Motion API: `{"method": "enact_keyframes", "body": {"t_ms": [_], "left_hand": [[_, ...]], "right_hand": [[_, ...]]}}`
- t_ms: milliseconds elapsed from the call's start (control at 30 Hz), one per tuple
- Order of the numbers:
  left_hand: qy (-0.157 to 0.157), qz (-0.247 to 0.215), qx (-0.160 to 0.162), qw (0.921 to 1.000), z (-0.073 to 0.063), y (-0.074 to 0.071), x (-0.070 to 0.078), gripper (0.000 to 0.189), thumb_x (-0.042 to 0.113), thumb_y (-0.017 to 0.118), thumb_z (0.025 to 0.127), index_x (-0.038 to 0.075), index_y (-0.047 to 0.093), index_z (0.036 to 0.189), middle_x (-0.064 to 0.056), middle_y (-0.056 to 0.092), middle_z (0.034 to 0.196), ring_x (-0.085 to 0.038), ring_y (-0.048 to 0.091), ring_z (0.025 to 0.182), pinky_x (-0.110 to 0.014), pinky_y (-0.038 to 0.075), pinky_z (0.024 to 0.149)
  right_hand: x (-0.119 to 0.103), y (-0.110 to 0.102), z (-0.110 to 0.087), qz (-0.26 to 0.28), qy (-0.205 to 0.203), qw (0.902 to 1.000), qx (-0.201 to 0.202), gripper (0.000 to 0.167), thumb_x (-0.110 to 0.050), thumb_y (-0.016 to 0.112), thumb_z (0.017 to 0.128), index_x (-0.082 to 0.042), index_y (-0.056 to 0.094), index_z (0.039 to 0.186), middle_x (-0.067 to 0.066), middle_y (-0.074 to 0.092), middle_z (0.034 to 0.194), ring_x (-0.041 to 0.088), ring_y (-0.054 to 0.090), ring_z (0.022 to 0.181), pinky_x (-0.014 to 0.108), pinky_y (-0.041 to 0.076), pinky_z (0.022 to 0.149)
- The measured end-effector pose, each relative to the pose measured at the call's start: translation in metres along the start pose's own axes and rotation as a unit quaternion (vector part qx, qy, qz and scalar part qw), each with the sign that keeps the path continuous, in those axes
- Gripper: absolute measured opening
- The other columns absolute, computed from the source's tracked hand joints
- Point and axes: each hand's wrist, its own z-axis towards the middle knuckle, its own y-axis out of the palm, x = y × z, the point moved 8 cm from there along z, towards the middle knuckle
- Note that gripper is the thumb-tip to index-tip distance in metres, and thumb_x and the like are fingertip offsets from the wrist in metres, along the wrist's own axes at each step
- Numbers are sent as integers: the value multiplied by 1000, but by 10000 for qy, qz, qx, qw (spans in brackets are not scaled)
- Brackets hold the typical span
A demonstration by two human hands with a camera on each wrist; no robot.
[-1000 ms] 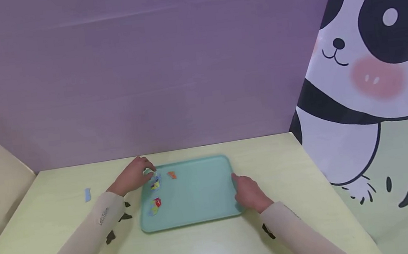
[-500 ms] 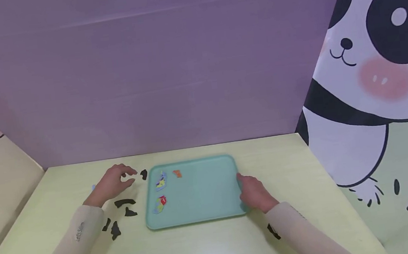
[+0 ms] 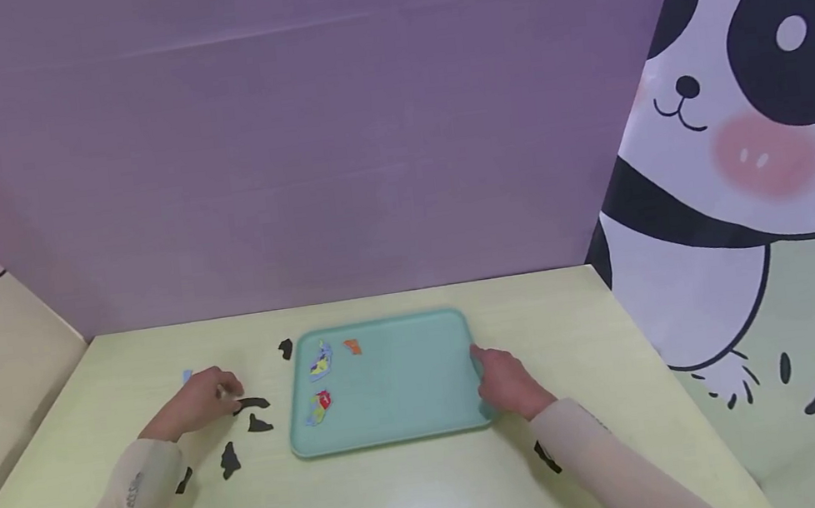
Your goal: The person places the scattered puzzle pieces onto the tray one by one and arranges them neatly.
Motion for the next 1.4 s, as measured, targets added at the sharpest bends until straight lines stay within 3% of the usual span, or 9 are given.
{"method": "enact_keyframes", "body": {"t_ms": [233,500,633,800,1033,1200,1400], "left_hand": [[-98,-109,-138,9998,-3,4,0,12,5,73,79,6,64,87,-4,58,87,-21,53,81,-40,45,77],[-414,-228,46,9989,-1,3,-6,16,3,69,80,6,55,85,-3,54,79,-20,49,74,-35,42,68],[-318,-109,259,9991,-2,-1,-7,16,-1,66,80,7,52,82,-4,51,75,-20,47,71,-33,40,64],[-329,-252,170,9990,-4,1,-10,16,0,68,81,6,53,82,-3,51,74,-19,47,71,-32,40,62],[-280,-534,-48,9982,-8,5,-11,20,4,74,77,7,55,85,-2,54,77,-17,48,70,-31,42,62],[-53,-456,20,9989,-9,5,-8,21,4,75,77,7,56,87,-3,55,80,-18,48,72,-32,42,65],[-32,-404,40,9992,-6,9,-13,22,4,73,77,9,56,88,-3,55,80,-18,48,74,-33,42,68]], "right_hand": [[1,1,2,-5,-53,10000,-27,56,11,47,83,12,35,138,6,47,66,11,32,49,26,35,48],[0,1,1,83,-22,10000,14,55,11,47,84,13,35,138,6,48,68,12,34,50,28,37,48],[-1,2,1,136,-26,9999,23,55,11,47,84,13,35,138,11,52,74,12,34,49,28,37,48],[0,1,0,131,-45,9999,83,55,11,46,84,12,36,137,21,58,96,11,33,48,28,37,48],[-1,-1,-1,141,-101,9998,81,55,10,46,84,12,35,138,10,53,76,11,29,47,27,34,47],[-1,-1,-2,139,-119,9998,82,55,10,46,84,13,35,137,8,49,71,10,28,47,26,34,47],[-1,0,-1,111,-100,9999,56,55,9,46,84,12,35,138,9,51,77,10,31,47,26,35,46]]}}
